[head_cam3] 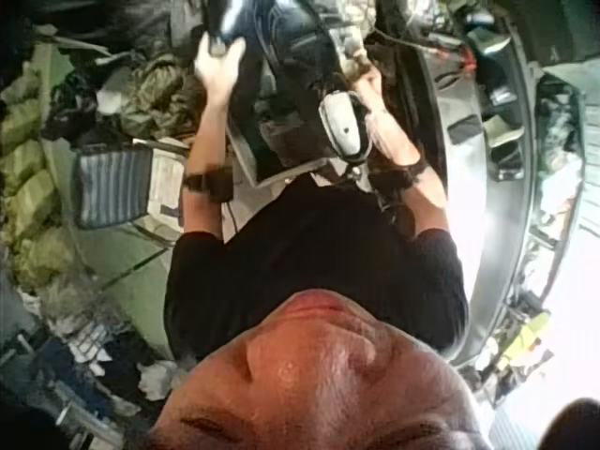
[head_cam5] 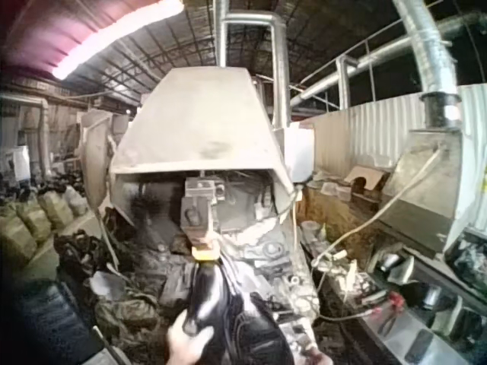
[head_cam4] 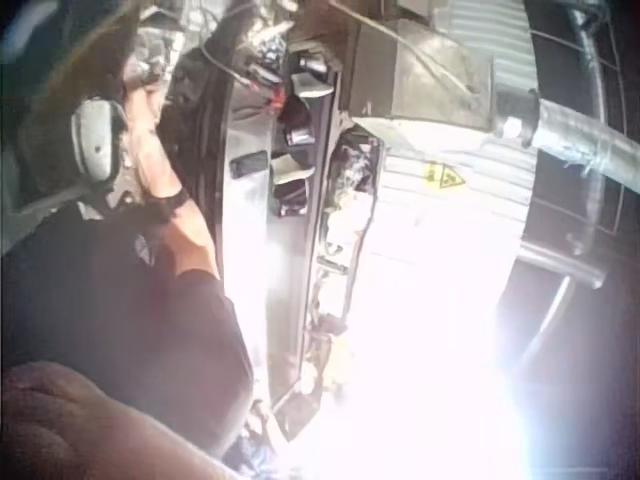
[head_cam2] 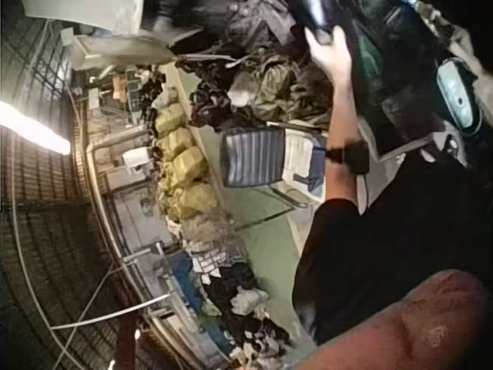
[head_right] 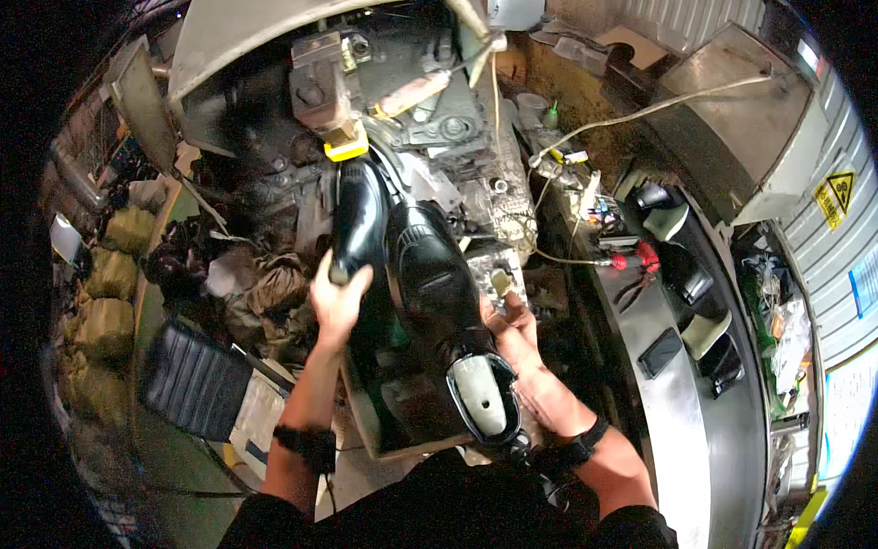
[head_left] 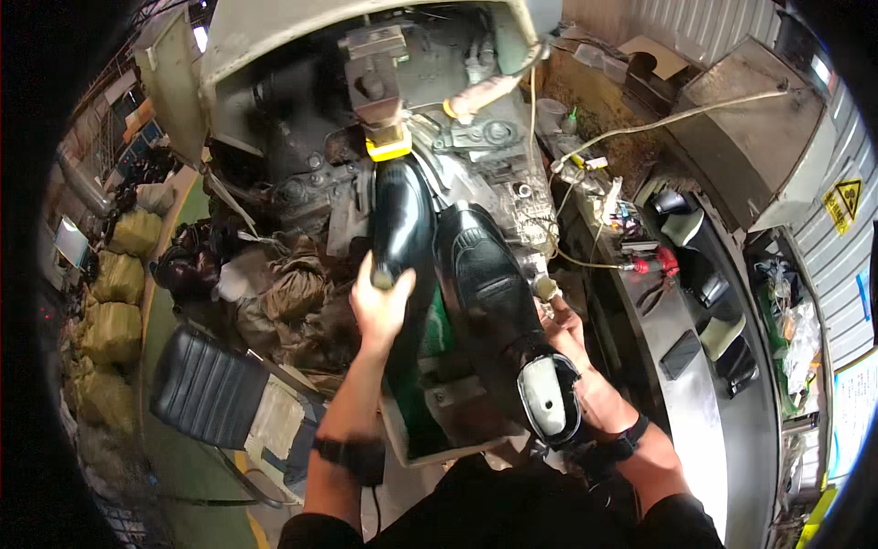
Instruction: Operating an industrial machine to shape and process shoe uppers.
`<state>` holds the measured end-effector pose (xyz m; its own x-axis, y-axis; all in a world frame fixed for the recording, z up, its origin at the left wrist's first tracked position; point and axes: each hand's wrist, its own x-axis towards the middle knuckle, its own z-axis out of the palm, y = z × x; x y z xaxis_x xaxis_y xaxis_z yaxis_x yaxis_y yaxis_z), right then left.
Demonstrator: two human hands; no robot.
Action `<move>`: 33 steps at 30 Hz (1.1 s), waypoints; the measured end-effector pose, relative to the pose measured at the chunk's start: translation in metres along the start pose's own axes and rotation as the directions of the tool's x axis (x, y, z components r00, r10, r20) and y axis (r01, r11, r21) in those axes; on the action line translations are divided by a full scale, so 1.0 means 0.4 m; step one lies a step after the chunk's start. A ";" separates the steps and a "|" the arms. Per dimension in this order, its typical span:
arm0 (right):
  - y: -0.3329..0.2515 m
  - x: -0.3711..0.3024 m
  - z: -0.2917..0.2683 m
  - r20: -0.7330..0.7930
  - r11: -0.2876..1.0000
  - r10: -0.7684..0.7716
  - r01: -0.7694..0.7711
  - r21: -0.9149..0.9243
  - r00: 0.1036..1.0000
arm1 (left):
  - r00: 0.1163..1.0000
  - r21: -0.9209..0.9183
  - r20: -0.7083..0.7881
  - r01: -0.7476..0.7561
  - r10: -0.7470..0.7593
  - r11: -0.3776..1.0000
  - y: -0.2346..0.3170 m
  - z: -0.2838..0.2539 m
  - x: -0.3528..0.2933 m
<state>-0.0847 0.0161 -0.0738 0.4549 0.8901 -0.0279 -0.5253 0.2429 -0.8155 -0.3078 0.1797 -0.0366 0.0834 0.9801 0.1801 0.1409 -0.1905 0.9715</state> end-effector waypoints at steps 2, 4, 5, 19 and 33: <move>-0.004 0.015 0.084 0.037 0.999 0.032 -0.034 0.041 0.999 | 0.992 0.171 -0.013 -0.124 0.128 0.978 -0.085 -0.083 -0.064; 0.002 0.017 0.158 -0.124 0.945 0.325 -0.316 0.084 0.938 | 0.984 0.322 0.105 -0.172 0.145 0.931 -0.124 -0.157 -0.125; 0.023 0.033 0.186 -0.107 0.942 0.333 -0.325 0.086 0.937 | 0.997 0.151 0.069 -0.045 0.034 0.988 -0.166 -0.186 -0.142; 0.323 0.381 0.150 0.087 0.815 0.075 -0.011 -0.580 0.993 | 0.841 -0.634 0.239 0.514 -0.486 0.578 -0.067 -0.068 0.080; 0.284 0.398 0.211 0.045 0.632 0.045 0.006 -0.775 0.998 | 0.822 -0.589 -0.226 0.312 -0.522 0.746 -0.179 0.067 0.080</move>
<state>-0.1325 0.2181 -0.1221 0.3976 0.9167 -0.0388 0.2276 -0.1395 -0.9637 -0.2886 0.2233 -0.1047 -0.2275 0.9181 -0.3247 -0.4498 0.1966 0.8712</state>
